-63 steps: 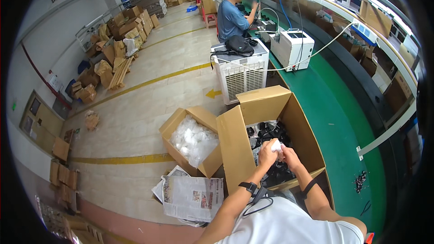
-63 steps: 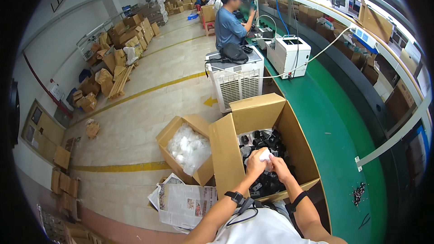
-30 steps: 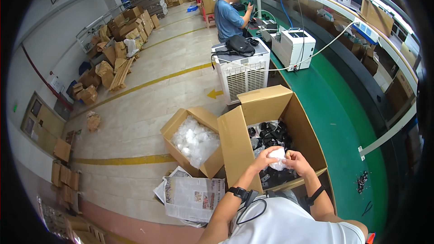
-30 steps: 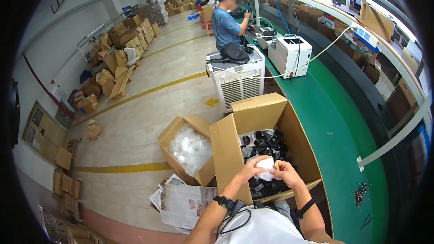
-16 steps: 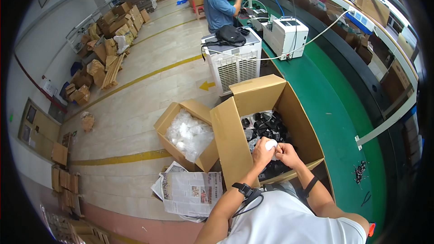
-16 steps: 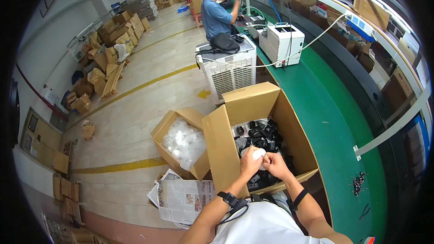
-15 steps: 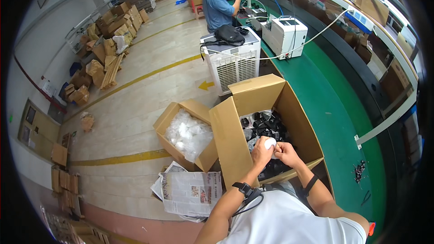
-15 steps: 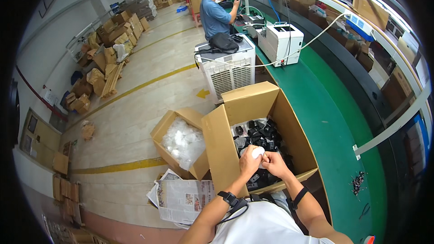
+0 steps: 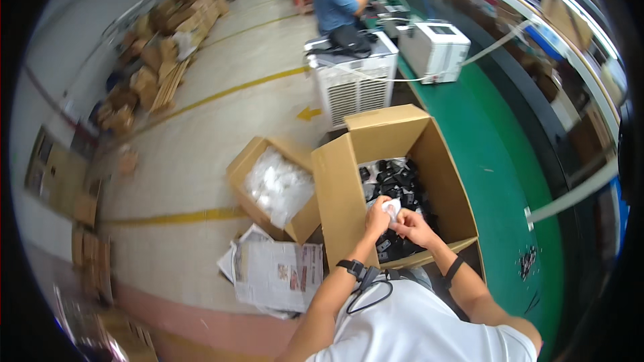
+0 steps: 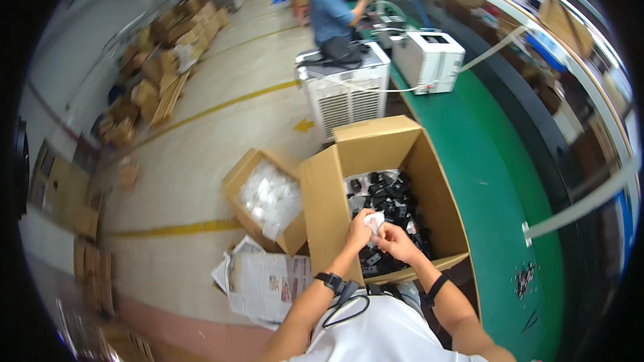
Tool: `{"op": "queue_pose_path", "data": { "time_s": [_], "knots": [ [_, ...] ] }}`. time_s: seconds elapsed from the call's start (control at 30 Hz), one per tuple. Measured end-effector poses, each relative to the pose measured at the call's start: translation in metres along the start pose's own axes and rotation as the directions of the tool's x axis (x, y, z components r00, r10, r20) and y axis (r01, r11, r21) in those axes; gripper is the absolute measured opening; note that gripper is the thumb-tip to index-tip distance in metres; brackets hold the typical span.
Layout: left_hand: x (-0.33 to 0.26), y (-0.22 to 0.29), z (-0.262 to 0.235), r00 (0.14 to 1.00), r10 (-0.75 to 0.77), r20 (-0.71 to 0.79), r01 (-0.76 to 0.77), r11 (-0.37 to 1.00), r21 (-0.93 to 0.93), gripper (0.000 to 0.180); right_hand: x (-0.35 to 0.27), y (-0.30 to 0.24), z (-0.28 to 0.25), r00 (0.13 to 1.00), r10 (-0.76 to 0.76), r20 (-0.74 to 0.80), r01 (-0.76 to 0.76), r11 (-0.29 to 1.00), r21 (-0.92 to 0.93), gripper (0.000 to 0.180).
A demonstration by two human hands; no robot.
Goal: The person unpacks a cardboard box filled with small black electronic devices wrapped in bubble wrap. They remove the items one by one, unwrap them, and place them into the box, continuing this process for the duration of the clip.
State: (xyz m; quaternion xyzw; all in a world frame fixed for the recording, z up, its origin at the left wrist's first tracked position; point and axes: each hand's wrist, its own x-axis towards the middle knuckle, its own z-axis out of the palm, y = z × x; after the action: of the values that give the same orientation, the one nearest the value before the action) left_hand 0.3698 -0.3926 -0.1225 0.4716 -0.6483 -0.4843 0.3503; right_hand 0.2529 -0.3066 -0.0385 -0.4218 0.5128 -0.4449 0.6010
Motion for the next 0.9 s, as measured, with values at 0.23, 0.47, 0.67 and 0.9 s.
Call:
{"op": "queue_pose_path", "data": {
  "time_s": [0.23, 0.47, 0.67, 0.9],
  "knots": [
    [0.061, 0.102, -0.222, 0.736, 0.231, -0.637, -0.325, 0.945, -0.033, 0.044, -0.039, 0.040, -0.037, 0.963, 0.032, -0.269, -0.046, 0.998, -0.046, 0.006],
    [0.002, 0.241, -0.378, -0.226, 0.782, -0.580, -0.355, 0.489, 0.797, 0.050, -0.064, 0.046, -0.056, 0.929, 0.097, -0.358, -0.198, 0.946, -0.258, 0.007],
    [0.045, -0.039, -0.319, 0.703, 0.045, -0.710, 0.600, 0.498, 0.626, 0.081, -0.042, 0.041, -0.026, 0.981, 0.055, -0.184, -0.145, 0.840, -0.524, 0.006],
    [-0.080, -0.239, -0.225, 0.746, -0.662, -0.073, 0.665, 0.744, 0.061, 0.042, -0.053, 0.042, -0.041, 0.979, 0.110, -0.170, -0.180, 0.856, -0.485, 0.007]
  ]
}}
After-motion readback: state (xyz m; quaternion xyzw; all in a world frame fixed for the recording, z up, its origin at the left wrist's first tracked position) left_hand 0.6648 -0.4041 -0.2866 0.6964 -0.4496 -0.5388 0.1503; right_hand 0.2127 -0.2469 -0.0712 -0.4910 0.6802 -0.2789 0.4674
